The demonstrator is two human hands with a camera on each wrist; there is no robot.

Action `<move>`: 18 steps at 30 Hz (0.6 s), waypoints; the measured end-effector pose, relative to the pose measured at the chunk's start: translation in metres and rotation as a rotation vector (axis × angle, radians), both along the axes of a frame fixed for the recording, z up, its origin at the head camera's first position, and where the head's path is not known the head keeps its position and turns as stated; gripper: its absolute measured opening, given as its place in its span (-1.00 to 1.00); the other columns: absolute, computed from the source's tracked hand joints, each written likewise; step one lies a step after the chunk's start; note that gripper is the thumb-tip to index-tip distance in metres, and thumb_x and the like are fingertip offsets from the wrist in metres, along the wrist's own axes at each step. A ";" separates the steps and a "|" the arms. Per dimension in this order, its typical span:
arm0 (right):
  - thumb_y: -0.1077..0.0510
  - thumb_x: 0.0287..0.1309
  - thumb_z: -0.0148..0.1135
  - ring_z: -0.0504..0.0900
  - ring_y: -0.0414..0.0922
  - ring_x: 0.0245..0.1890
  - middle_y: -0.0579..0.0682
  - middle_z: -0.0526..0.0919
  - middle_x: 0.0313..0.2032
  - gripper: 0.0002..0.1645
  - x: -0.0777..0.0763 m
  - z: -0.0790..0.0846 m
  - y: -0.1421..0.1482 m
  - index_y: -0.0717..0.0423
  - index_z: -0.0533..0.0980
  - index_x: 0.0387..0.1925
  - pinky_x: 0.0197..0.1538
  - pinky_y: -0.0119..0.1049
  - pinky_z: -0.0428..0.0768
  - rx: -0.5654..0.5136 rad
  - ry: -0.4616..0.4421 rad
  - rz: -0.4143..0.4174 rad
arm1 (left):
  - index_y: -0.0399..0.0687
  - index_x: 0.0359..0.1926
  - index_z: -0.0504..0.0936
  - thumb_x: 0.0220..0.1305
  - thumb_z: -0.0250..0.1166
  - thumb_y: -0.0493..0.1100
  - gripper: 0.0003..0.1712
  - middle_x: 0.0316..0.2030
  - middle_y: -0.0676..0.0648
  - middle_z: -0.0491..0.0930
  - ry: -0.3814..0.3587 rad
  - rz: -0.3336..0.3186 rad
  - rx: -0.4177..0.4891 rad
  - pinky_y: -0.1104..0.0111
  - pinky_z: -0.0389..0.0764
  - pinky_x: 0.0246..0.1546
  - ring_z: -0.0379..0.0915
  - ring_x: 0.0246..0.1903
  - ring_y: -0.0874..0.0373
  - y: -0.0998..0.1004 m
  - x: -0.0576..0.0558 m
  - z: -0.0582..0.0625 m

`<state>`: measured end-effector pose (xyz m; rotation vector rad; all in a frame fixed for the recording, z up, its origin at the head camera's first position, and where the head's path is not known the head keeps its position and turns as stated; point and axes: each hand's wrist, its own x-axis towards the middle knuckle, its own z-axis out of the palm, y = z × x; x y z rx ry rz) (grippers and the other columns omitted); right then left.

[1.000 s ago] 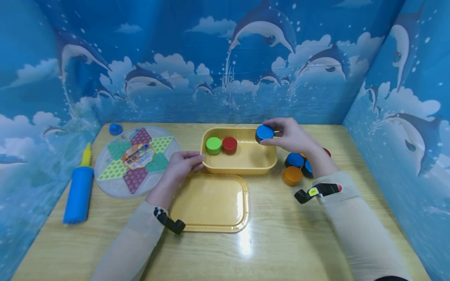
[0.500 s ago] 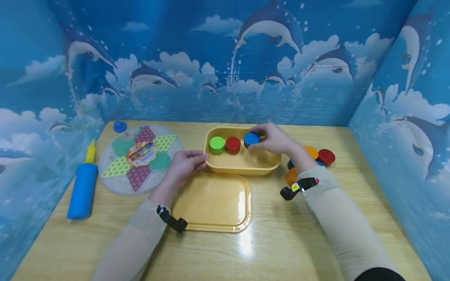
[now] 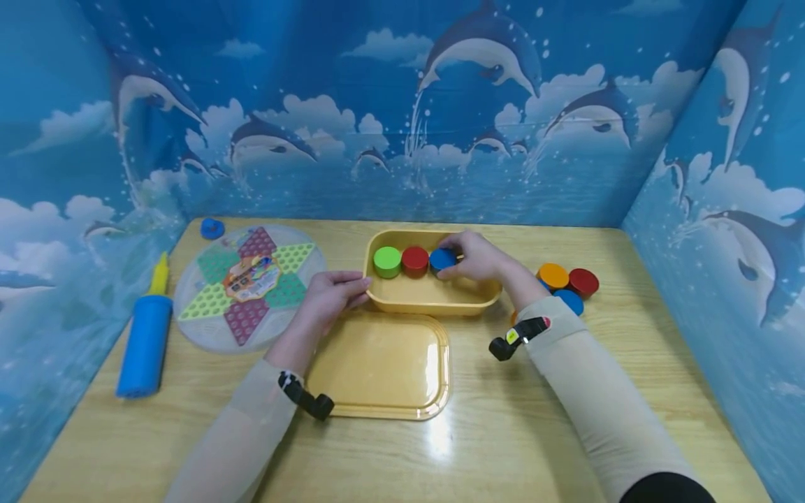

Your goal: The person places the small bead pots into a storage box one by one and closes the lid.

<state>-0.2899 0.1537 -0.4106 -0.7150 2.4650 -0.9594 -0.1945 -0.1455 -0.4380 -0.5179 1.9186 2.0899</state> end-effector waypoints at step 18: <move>0.13 0.34 0.49 0.42 0.18 0.42 0.26 0.44 0.43 -0.14 0.016 0.022 0.007 0.35 0.32 0.51 0.46 0.08 0.49 0.058 0.045 -0.016 | -0.48 0.30 0.53 0.45 0.39 -0.36 -0.52 0.16 -0.33 0.54 0.024 0.001 0.016 0.40 0.78 -0.01 0.73 -0.11 0.08 0.001 0.003 0.001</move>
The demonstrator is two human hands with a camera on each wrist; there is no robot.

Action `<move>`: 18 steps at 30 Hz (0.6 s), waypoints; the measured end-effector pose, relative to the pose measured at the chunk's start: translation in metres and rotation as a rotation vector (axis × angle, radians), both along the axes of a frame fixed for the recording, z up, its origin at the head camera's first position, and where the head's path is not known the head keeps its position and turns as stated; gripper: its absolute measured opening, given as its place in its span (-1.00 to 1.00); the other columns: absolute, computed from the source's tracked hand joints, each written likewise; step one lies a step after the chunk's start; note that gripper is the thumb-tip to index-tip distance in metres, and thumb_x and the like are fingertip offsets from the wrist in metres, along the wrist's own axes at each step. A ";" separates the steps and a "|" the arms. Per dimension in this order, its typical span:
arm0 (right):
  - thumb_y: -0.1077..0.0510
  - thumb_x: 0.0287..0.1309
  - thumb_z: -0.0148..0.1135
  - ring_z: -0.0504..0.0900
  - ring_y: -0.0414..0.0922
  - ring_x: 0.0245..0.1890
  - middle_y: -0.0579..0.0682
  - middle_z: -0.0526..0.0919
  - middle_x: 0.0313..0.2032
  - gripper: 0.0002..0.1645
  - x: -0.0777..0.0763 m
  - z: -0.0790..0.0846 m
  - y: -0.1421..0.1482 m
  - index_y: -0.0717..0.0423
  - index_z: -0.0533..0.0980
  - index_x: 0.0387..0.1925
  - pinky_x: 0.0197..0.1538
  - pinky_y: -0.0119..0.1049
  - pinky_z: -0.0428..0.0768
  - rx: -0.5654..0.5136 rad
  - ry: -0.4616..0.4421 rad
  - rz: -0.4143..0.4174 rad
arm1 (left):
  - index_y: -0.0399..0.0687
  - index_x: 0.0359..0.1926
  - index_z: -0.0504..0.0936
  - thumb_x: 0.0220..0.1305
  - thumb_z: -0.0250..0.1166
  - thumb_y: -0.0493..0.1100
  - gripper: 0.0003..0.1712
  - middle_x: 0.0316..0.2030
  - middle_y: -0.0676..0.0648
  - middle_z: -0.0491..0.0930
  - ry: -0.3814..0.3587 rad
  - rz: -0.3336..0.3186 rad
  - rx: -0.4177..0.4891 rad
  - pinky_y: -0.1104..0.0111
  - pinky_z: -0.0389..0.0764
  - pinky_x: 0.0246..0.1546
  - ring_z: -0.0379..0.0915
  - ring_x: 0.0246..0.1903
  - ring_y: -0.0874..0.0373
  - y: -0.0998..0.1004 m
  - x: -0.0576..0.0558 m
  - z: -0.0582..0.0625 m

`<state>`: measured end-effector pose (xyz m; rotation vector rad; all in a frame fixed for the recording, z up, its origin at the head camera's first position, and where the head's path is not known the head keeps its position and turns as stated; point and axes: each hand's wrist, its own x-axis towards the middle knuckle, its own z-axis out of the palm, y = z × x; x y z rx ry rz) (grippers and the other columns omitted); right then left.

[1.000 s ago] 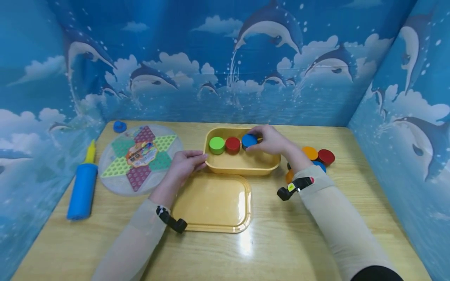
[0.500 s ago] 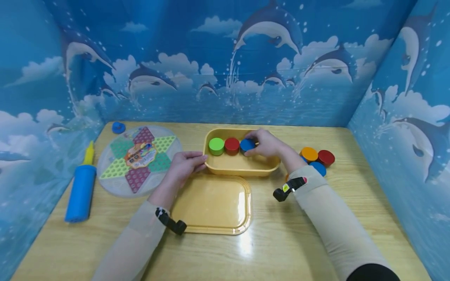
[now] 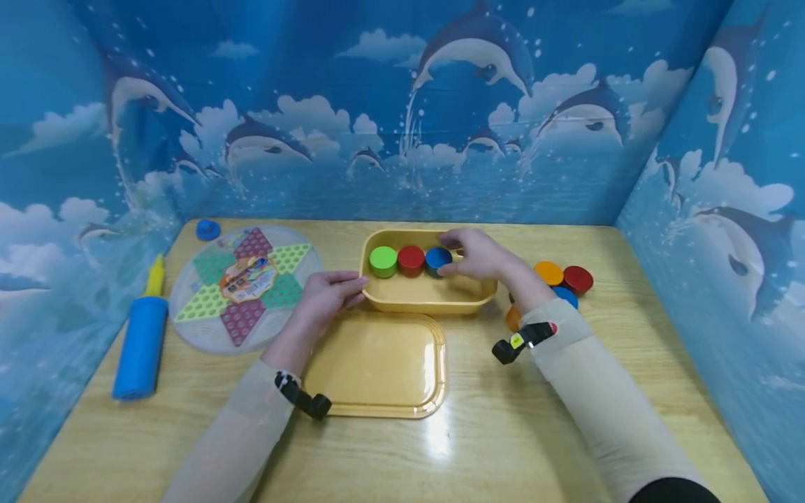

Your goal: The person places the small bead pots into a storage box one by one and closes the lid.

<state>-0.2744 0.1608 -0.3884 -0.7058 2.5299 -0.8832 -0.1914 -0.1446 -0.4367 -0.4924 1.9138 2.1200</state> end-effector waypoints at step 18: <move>0.10 0.39 0.45 0.44 0.18 0.42 0.23 0.46 0.42 -0.25 0.063 0.043 0.062 0.27 0.40 0.48 0.46 0.11 0.49 -0.108 0.130 -0.061 | -0.47 0.32 0.52 0.44 0.41 -0.33 -0.49 0.10 -0.29 0.56 0.004 0.000 0.002 0.42 0.79 -0.06 0.73 -0.21 0.17 -0.001 0.000 -0.002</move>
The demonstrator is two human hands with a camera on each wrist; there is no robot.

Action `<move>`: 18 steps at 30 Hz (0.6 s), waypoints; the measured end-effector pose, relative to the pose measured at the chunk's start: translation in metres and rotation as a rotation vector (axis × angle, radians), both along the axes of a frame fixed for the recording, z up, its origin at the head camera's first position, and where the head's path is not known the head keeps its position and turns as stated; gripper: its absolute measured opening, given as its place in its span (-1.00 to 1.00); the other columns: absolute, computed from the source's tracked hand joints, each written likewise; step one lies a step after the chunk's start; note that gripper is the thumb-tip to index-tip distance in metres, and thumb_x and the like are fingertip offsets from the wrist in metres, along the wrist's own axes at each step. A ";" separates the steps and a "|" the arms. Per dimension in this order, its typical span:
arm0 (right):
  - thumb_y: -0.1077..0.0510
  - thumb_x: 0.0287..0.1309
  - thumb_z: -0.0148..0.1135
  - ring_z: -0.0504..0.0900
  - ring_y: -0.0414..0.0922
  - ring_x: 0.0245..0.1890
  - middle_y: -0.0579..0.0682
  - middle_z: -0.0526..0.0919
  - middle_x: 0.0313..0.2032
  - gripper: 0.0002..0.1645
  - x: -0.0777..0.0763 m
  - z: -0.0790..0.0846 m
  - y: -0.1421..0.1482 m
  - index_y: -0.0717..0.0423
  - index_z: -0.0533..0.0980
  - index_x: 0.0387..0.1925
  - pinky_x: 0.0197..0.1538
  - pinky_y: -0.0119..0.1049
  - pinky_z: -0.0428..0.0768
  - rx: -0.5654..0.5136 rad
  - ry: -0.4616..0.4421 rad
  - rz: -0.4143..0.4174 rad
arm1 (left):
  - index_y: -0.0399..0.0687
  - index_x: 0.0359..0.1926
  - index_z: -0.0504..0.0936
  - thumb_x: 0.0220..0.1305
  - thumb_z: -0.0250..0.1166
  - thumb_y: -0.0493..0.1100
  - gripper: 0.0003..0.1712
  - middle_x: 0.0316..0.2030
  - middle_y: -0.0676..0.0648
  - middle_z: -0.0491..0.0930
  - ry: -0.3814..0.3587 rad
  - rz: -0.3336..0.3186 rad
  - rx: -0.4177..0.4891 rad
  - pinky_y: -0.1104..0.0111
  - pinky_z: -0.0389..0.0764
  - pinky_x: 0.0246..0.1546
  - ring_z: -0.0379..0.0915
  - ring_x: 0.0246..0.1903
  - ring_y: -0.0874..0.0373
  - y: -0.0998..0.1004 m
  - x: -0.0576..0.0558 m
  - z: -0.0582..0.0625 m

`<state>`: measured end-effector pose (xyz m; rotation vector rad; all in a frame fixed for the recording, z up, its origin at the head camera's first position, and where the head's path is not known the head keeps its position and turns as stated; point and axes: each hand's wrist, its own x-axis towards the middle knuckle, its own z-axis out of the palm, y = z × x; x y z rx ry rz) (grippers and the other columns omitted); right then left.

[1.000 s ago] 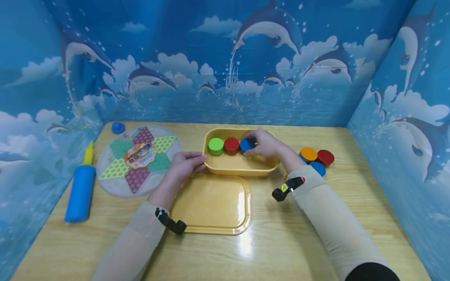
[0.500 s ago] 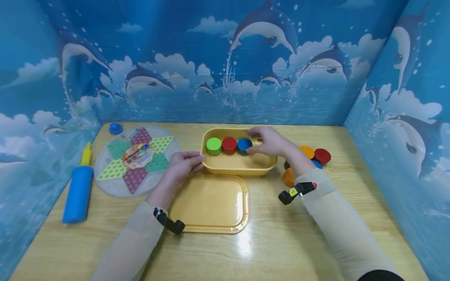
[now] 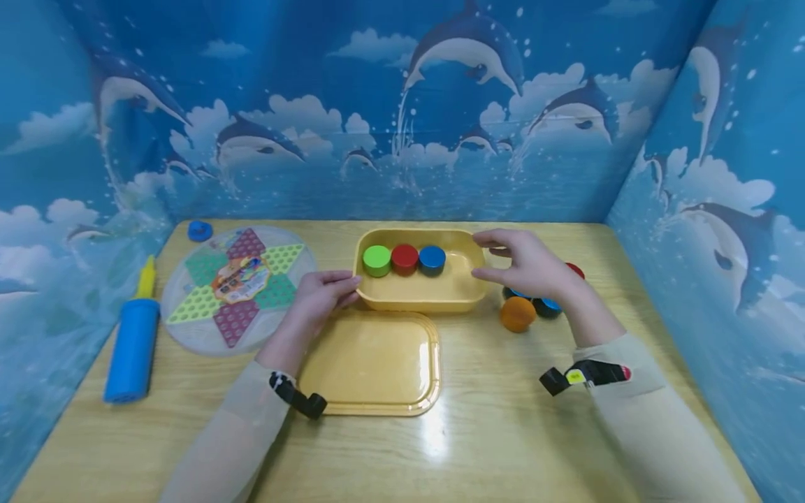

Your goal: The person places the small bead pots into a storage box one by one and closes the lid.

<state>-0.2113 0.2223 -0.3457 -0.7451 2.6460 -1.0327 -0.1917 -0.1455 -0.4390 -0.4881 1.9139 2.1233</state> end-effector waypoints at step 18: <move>0.09 0.40 0.46 0.54 0.30 0.30 0.29 0.54 0.32 -0.31 0.045 -0.028 0.063 0.25 0.46 0.42 0.33 0.19 0.57 -0.136 0.094 -0.292 | -0.39 0.35 0.53 0.49 0.37 -0.28 -0.50 0.18 -0.29 0.55 -0.023 -0.025 -0.042 0.41 0.78 -0.03 0.73 -0.13 0.13 0.000 0.000 0.003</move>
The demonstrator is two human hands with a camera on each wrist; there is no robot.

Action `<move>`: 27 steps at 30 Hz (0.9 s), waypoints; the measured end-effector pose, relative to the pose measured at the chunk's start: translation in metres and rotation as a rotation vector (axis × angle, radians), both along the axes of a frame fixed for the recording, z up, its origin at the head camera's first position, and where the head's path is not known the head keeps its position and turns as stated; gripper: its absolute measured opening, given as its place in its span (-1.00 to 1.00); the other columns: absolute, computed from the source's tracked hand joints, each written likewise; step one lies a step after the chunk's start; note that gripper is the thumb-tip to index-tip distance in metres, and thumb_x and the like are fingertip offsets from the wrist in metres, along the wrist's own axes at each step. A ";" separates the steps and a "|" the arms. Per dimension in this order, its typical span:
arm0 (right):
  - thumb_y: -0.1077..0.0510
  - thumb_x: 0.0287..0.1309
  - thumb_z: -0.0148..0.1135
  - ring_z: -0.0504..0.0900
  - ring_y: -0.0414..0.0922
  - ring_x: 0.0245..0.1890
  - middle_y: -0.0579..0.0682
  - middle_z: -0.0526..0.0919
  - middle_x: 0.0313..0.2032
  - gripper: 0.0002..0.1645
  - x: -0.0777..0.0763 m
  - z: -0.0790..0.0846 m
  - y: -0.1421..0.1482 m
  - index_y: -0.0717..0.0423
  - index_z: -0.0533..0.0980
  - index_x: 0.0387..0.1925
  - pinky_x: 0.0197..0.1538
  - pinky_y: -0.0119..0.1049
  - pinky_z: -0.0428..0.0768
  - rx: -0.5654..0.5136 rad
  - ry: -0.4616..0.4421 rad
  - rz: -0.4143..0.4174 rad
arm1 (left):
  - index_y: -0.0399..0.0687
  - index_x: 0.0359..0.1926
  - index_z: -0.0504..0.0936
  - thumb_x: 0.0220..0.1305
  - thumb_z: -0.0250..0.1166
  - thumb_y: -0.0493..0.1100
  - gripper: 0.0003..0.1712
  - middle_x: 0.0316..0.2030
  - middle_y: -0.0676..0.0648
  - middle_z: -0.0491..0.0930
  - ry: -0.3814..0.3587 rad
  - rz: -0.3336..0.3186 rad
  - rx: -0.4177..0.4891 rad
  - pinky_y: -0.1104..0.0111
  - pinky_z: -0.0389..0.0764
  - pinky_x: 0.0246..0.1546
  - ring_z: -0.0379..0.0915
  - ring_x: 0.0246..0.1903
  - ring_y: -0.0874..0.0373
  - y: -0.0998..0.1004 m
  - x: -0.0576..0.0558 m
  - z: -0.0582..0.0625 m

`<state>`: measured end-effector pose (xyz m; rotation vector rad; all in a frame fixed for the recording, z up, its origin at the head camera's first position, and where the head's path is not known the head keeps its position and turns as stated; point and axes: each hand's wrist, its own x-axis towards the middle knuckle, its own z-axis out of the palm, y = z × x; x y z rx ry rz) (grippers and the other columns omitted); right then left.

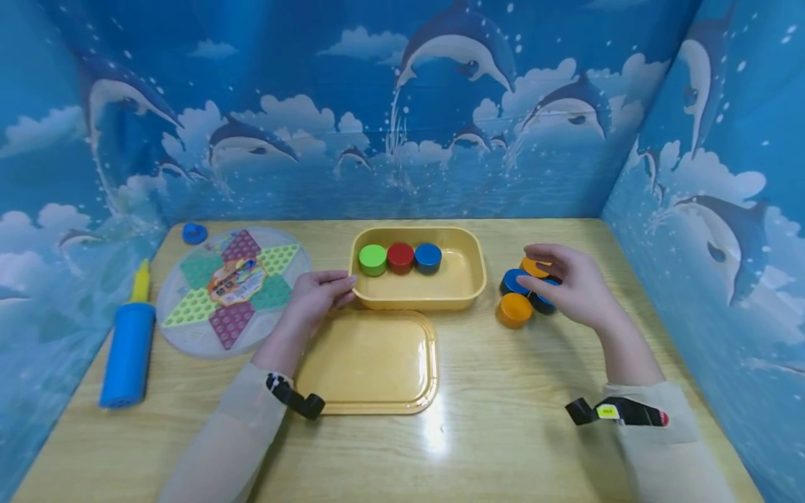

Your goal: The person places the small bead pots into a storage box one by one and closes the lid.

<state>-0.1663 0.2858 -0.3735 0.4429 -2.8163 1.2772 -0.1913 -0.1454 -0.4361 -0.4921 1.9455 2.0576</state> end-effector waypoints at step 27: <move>-0.07 0.25 0.58 0.60 0.36 0.21 0.40 0.57 0.25 -0.14 0.025 -0.057 0.052 0.36 0.47 0.36 0.22 0.15 0.60 0.055 -0.066 -0.229 | -0.40 0.35 0.52 0.50 0.37 -0.28 -0.50 0.19 -0.29 0.55 -0.002 -0.002 -0.002 0.40 0.78 -0.01 0.72 -0.09 0.11 0.000 0.000 0.001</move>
